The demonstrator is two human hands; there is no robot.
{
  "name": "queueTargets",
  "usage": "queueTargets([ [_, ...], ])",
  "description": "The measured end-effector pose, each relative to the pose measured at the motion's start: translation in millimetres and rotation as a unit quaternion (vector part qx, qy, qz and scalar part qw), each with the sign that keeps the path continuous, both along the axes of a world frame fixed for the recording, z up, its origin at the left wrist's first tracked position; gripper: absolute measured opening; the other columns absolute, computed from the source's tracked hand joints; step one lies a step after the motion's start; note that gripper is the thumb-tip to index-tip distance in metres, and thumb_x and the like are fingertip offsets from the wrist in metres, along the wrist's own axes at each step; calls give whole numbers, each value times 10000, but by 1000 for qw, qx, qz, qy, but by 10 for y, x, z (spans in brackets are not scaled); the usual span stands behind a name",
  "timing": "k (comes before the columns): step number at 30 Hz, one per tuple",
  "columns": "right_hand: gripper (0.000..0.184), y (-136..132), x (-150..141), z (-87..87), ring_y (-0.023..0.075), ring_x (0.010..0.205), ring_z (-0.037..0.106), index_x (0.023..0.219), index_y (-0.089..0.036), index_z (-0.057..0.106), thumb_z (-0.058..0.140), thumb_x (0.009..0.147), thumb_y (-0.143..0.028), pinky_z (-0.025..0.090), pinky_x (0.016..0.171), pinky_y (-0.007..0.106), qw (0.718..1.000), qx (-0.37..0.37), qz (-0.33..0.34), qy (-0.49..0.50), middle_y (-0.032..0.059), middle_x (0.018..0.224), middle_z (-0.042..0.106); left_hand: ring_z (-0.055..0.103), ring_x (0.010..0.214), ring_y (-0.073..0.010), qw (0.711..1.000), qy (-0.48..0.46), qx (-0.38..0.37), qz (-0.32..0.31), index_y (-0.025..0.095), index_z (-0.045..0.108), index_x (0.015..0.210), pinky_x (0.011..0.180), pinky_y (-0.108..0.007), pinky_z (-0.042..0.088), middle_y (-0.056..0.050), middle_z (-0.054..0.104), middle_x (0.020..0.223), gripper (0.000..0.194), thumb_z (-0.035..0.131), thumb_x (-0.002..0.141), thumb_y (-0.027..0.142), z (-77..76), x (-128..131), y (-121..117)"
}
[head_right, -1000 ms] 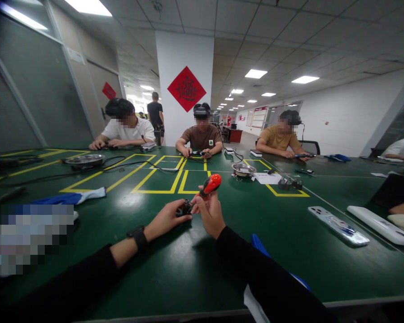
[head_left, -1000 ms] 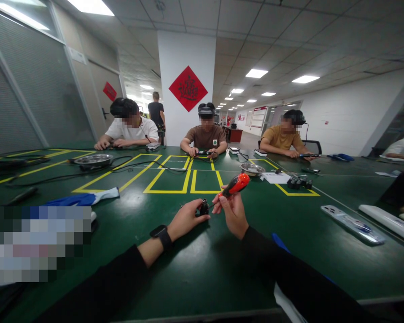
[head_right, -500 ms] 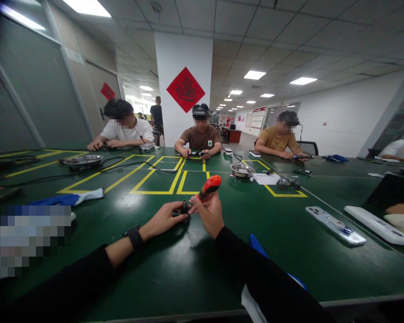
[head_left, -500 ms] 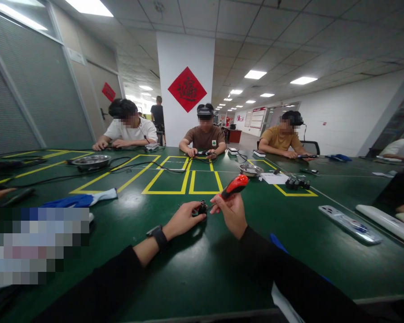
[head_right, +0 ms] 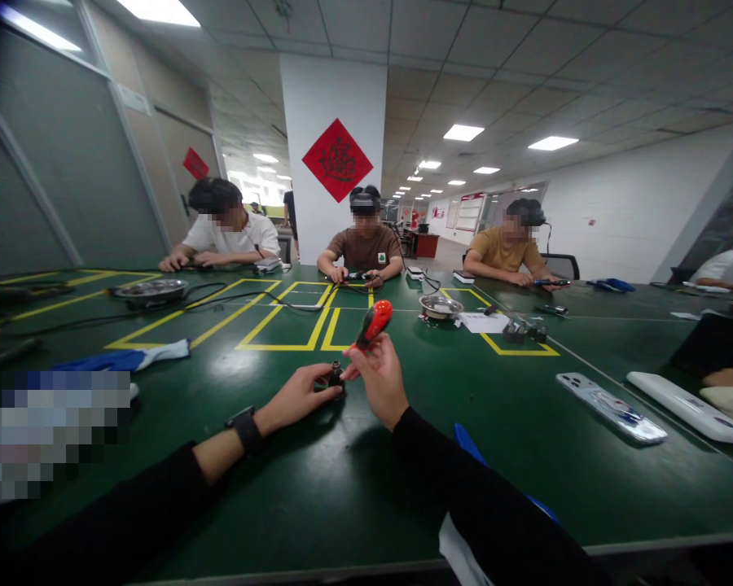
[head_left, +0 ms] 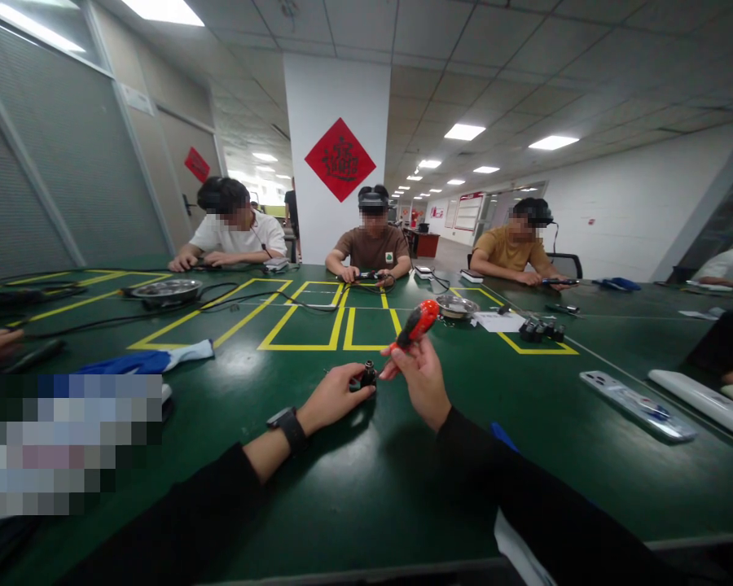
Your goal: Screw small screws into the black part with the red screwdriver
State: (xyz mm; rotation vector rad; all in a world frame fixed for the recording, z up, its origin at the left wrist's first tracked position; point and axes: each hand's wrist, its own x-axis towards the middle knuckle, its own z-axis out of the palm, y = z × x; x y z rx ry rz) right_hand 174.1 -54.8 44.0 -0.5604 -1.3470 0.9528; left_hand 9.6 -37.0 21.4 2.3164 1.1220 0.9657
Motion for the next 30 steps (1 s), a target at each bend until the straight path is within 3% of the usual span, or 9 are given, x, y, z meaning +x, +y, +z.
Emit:
queueTargets([
  [4, 340, 11, 15, -18, 82, 426, 563, 974, -224, 376, 634, 763, -295, 450, 434, 199, 1000, -8, -6, 16, -67, 682, 588, 547, 717, -164, 1000, -1, 5, -4, 149, 620, 886, 652, -255, 412, -34, 625, 800, 199, 558, 770, 298, 1, -2, -4],
  [9, 298, -38, 16, 9, 102, 565, 631, 1137, -221, 394, 422, 883, -373, 498, 533, 236, 999, -10, 28, 17, 8, 854, 595, 548, 707, -165, 1000, 2, 8, 1, 151, 621, 850, 644, -256, 413, -32, 627, 785, 181, 558, 769, 301, -5, -2, -1],
  [13, 254, -25, 4, 4, 92, 547, 629, 1034, -211, 432, 505, 846, -366, 495, 513, 226, 1000, -2, 10, 5, 35, 959, 611, 546, 708, -166, 1000, 6, 8, 8, 148, 617, 835, 644, -259, 415, -35, 627, 782, 174, 555, 765, 295, -12, -2, 7],
  [18, 290, -1, 4, -36, 93, 480, 605, 1014, -234, 376, 567, 818, -329, 473, 482, 213, 1000, 7, -5, 14, -43, 742, 615, 546, 705, -160, 1000, 11, 13, -4, 149, 622, 853, 643, -252, 421, -35, 625, 792, 190, 575, 749, 301, -21, -17, 26],
  [24, 249, -31, -16, -78, 82, 493, 592, 1030, -212, 424, 532, 839, -329, 456, 505, 220, 999, 28, 22, -23, -30, 759, 591, 533, 676, -147, 1000, 19, 19, -8, 148, 611, 820, 621, -242, 411, -19, 602, 756, 181, 595, 728, 303, -47, -34, 47],
  [30, 254, -53, -16, -64, 81, 497, 584, 1053, -214, 425, 514, 850, -337, 451, 515, 227, 999, 36, 8, -22, -27, 768, 590, 540, 688, -147, 1000, 16, 25, -9, 152, 614, 843, 628, -242, 412, -19, 610, 777, 179, 599, 727, 288, -50, -31, 45],
])
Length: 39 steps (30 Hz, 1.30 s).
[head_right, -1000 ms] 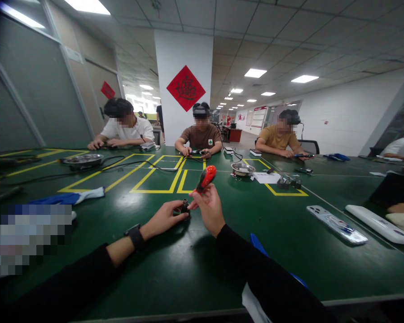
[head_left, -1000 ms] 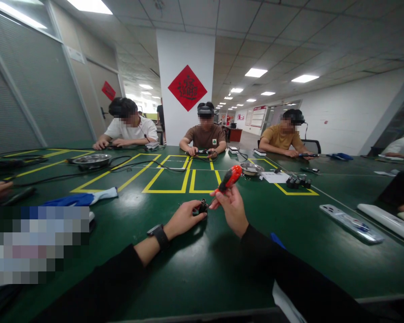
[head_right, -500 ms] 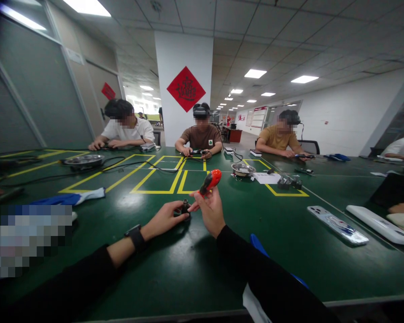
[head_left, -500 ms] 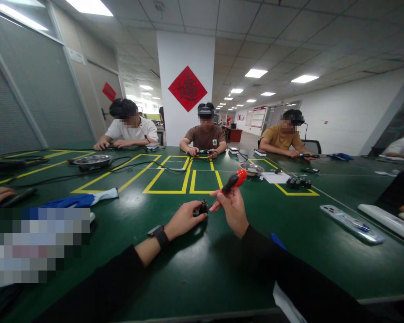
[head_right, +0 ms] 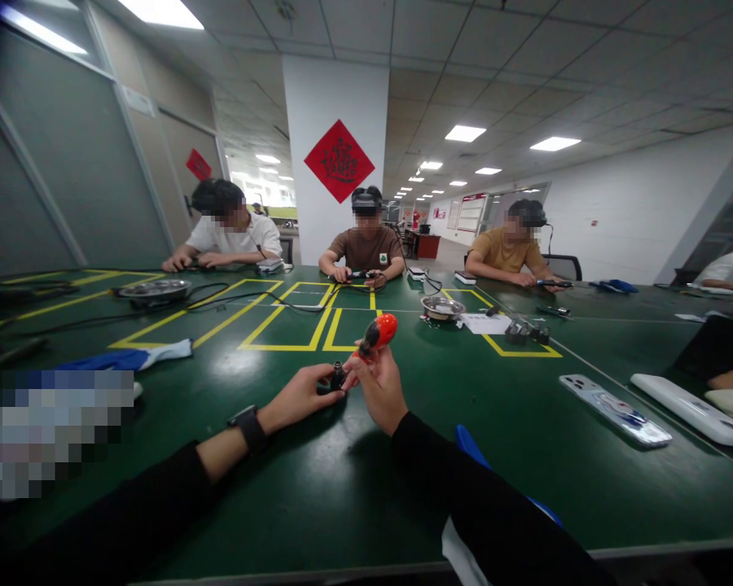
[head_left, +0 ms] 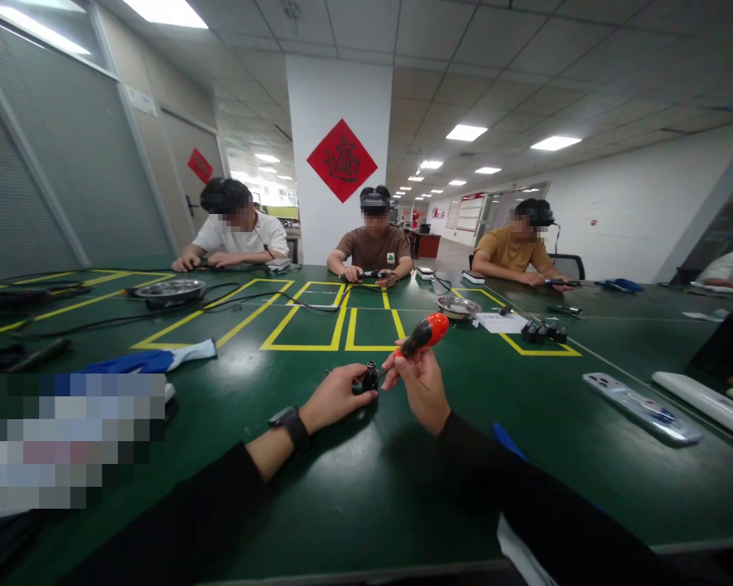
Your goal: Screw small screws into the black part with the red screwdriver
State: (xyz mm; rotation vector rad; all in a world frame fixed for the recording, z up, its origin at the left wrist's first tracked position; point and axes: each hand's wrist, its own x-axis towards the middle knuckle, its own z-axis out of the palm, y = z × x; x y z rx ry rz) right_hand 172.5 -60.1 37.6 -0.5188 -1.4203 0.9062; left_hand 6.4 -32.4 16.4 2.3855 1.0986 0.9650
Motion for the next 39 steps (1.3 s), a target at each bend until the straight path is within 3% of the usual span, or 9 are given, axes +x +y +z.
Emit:
queueTargets([
  [12, 259, 16, 33, 44, 94, 485, 608, 1017, -219, 411, 564, 822, -296, 477, 498, 222, 999, -26, -7, 40, -32, 755, 610, 558, 754, -157, 998, -41, -57, -3, 148, 658, 853, 674, -237, 402, -12, 642, 805, 198, 584, 746, 297, 53, 20, -26],
  [18, 271, 5, 60, 95, 100, 543, 620, 1092, -199, 457, 504, 849, -307, 507, 549, 245, 999, -33, 16, 36, 13, 837, 633, 544, 715, -149, 998, -46, -53, -4, 147, 645, 806, 659, -235, 397, 2, 623, 750, 183, 580, 750, 309, 25, 19, 0],
  [21, 259, 9, 43, 105, 94, 513, 614, 1018, -194, 461, 576, 806, -288, 499, 511, 227, 999, -31, 4, 21, 19, 861, 646, 531, 689, -146, 999, -34, -41, 2, 144, 628, 791, 637, -237, 395, 2, 604, 725, 185, 576, 753, 317, 12, 18, 2],
  [25, 366, 22, 21, 85, 90, 462, 593, 967, -216, 406, 679, 723, -231, 481, 462, 203, 999, -28, -16, 27, -35, 739, 636, 537, 708, -152, 999, -25, -31, -3, 144, 621, 851, 645, -243, 403, -13, 608, 763, 187, 562, 769, 301, 5, 8, -4],
  [32, 326, 43, 86, 77, 100, 539, 606, 1154, -210, 441, 505, 851, -312, 514, 534, 249, 999, -37, 24, 28, 0, 796, 619, 540, 718, -156, 1000, -7, -7, -5, 157, 608, 885, 645, -250, 410, -22, 602, 800, 197, 546, 792, 319, -4, 4, -1],
  [39, 401, 45, 68, 72, 98, 542, 601, 1206, -220, 443, 551, 828, -296, 518, 543, 257, 1000, -15, 13, 11, 13, 829, 641, 536, 710, -152, 1000, -1, 2, -3, 156, 592, 866, 649, -250, 422, -24, 596, 796, 220, 563, 785, 359, -42, 2, 28],
])
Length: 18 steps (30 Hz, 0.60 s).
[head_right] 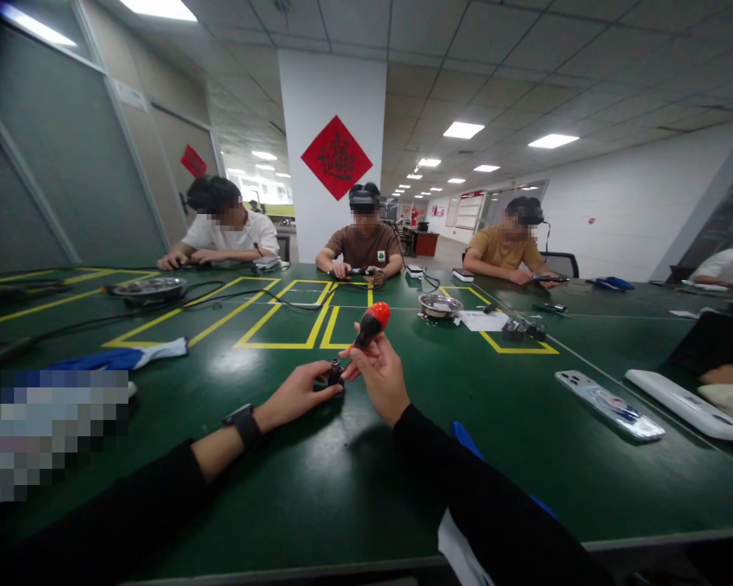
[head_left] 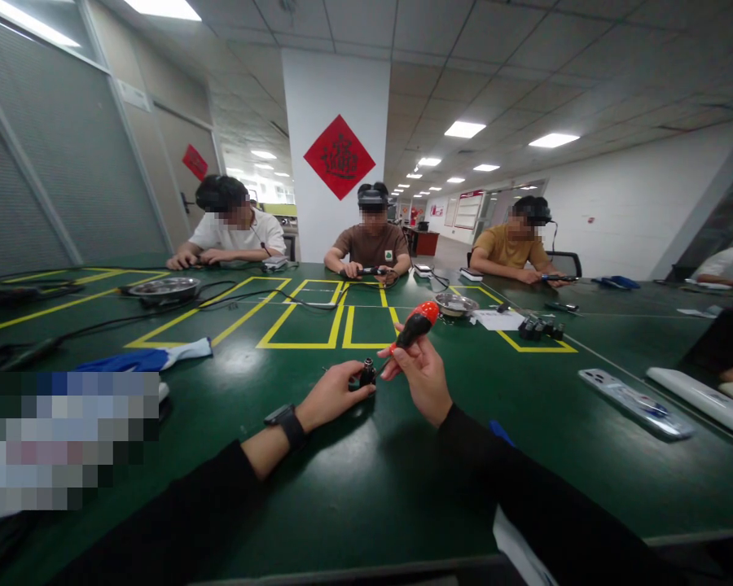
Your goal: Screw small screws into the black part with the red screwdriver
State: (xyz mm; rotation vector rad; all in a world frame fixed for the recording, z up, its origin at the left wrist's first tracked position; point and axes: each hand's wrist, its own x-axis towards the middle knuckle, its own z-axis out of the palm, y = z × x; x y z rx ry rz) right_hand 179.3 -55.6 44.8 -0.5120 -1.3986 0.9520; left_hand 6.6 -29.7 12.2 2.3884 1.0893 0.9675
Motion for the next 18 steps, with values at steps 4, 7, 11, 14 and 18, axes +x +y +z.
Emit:
queueTargets([
  [4, 357, -4, -13, -10, 102, 533, 607, 1158, -220, 448, 556, 825, -292, 519, 536, 254, 1000, 2, -5, 9, 6, 801, 644, 541, 718, -152, 1000, -2, 3, 3, 160, 593, 877, 654, -248, 425, -23, 600, 805, 209, 562, 789, 347, 5, 5, -8],
  [7, 314, 15, -9, -18, 101, 507, 610, 1085, -223, 444, 578, 809, -291, 514, 507, 245, 1000, -2, -11, 23, -5, 788, 637, 546, 733, -154, 1000, -1, -1, 1, 162, 599, 893, 659, -247, 424, -26, 606, 820, 207, 558, 793, 339, 24, 11, -25],
  [11, 296, 28, 8, -17, 102, 476, 609, 1003, -235, 418, 613, 782, -268, 502, 472, 235, 999, -16, -10, 35, -33, 776, 614, 544, 735, -159, 1000, 3, -10, 10, 158, 610, 892, 671, -251, 423, -32, 613, 823, 223, 551, 794, 349, 39, 7, -28],
  [14, 277, 8, 11, -3, 99, 517, 612, 1050, -229, 428, 563, 812, -275, 511, 509, 248, 999, -25, 21, 35, -9, 848, 615, 542, 744, -163, 1000, -3, -11, 15, 155, 615, 877, 694, -258, 424, -34, 616, 824, 219, 547, 792, 345, 29, 2, -12],
  [18, 244, -17, -1, 7, 91, 558, 598, 1049, -206, 463, 518, 835, -309, 504, 526, 239, 999, -26, 4, 25, 27, 915, 629, 548, 764, -168, 1000, -16, -13, 7, 152, 620, 895, 721, -271, 432, -38, 619, 846, 231, 554, 783, 343, 9, -1, 6],
])
